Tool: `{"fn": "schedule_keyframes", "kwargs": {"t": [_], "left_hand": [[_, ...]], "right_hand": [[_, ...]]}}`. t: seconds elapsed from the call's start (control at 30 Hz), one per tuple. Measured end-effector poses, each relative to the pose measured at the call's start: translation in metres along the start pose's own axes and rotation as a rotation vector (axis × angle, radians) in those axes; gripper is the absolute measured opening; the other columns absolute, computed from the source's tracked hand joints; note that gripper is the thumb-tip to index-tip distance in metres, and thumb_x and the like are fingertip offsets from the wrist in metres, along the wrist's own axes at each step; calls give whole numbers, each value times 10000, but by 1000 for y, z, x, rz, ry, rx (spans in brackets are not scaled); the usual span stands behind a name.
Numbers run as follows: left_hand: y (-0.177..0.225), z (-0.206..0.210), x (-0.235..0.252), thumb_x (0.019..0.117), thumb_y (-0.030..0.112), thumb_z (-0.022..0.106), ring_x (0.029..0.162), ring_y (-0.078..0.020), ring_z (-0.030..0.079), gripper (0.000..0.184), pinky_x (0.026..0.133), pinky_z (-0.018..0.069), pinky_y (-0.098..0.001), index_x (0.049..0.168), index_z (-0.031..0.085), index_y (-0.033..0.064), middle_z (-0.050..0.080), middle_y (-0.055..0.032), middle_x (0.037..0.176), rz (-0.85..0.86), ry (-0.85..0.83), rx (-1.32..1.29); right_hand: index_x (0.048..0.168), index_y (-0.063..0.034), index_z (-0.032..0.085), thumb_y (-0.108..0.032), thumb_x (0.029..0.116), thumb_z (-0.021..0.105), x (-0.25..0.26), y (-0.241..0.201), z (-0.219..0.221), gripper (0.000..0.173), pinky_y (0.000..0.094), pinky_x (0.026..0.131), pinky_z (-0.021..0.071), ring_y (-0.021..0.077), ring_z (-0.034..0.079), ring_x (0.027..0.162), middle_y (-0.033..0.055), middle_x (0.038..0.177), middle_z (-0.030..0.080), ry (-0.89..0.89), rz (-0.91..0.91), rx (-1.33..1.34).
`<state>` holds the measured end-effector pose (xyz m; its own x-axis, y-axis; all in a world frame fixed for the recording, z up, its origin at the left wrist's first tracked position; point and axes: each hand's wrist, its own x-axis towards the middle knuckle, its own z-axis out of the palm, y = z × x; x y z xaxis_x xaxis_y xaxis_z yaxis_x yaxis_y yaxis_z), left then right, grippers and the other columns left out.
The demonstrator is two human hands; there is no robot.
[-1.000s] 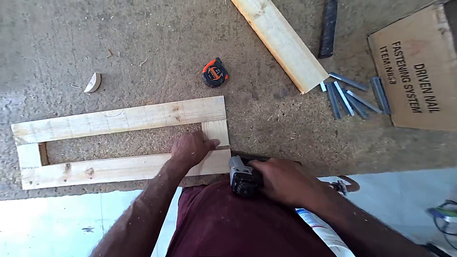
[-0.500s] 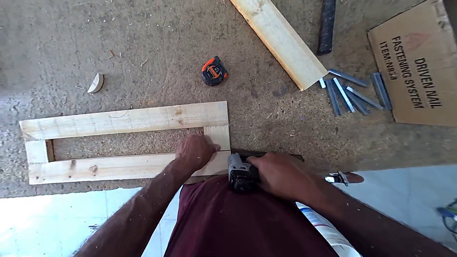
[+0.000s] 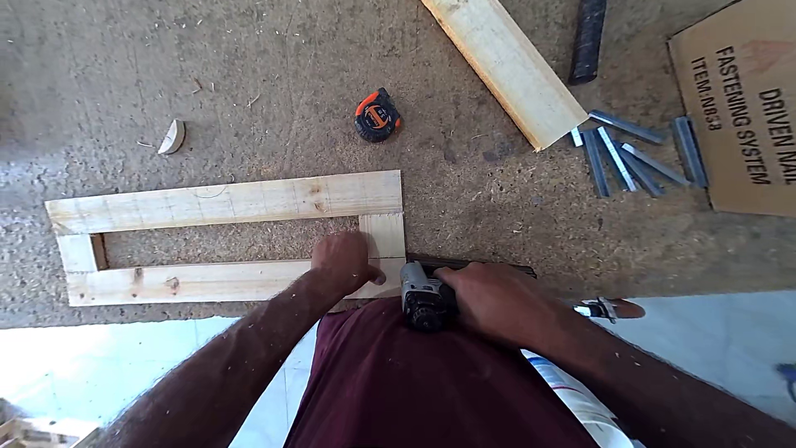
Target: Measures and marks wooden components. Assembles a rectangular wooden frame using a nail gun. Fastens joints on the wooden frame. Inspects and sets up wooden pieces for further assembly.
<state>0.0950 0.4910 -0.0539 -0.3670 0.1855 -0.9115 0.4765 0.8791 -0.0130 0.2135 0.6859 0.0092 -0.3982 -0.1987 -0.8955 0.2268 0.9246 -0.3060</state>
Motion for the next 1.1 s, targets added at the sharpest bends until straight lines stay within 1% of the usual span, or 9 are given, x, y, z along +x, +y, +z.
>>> {"fn": "schedule_keyframes", "kwargs": {"t": [0.2,0.3,0.43,0.57,0.7,0.77,0.87,0.93,1.1], "left_hand": [[0,1,-3,764,706,760,951,-330,709,687,783,572,-578,1073,682,97,718,-127,982,7,4,4],[-2,4,-3,784,693,749,945,-329,710,653,784,571,-582,1059,689,105,720,-124,974,15,8,-15],[-6,7,-1,796,669,761,956,-337,707,637,810,566,-594,1067,695,97,721,-127,972,36,4,-61],[-5,7,1,783,688,757,957,-321,709,650,818,572,-577,1064,692,106,722,-113,975,22,6,-53],[-4,11,2,784,678,764,939,-317,713,627,796,581,-571,1035,690,108,718,-109,951,13,15,-47],[-4,11,1,780,677,769,941,-319,713,639,797,580,-575,1056,690,106,721,-113,964,13,25,-61],[-3,9,0,791,677,760,965,-327,711,651,811,576,-578,1085,685,100,721,-123,992,16,15,-76],[-4,9,-1,797,665,767,961,-330,712,635,810,578,-581,1078,692,101,722,-122,991,22,9,-85],[-4,9,0,797,662,763,962,-327,710,619,807,576,-579,1066,695,109,722,-118,986,31,12,-89]], "right_hand": [[1332,-232,587,-388,918,631,2,8,10,444,568,730,560,344,709,905,118,945,708,15,-31,16],[1360,-220,567,-352,929,622,-4,9,17,455,566,721,558,362,708,889,135,922,700,39,-58,17],[1341,-182,585,-251,992,547,-14,5,20,358,579,719,556,395,706,882,169,919,697,40,-50,51],[1278,-180,601,-341,946,590,-8,2,19,370,569,705,560,367,710,870,138,907,698,53,-37,3],[1244,-183,613,-378,937,585,-4,-2,18,365,541,705,561,336,709,876,110,904,698,52,-38,-35],[1264,-177,600,-347,939,577,-7,0,22,368,553,702,557,355,708,869,126,901,696,75,-42,-29],[1293,-169,609,-205,965,556,-19,3,28,334,579,651,554,400,709,797,163,834,689,182,-64,8],[1307,-183,623,-160,941,582,-22,2,30,369,566,613,552,388,709,751,154,801,687,232,-89,12],[1326,-219,591,-354,894,657,-8,1,19,457,576,695,558,367,711,863,128,897,703,115,-71,26]]}}
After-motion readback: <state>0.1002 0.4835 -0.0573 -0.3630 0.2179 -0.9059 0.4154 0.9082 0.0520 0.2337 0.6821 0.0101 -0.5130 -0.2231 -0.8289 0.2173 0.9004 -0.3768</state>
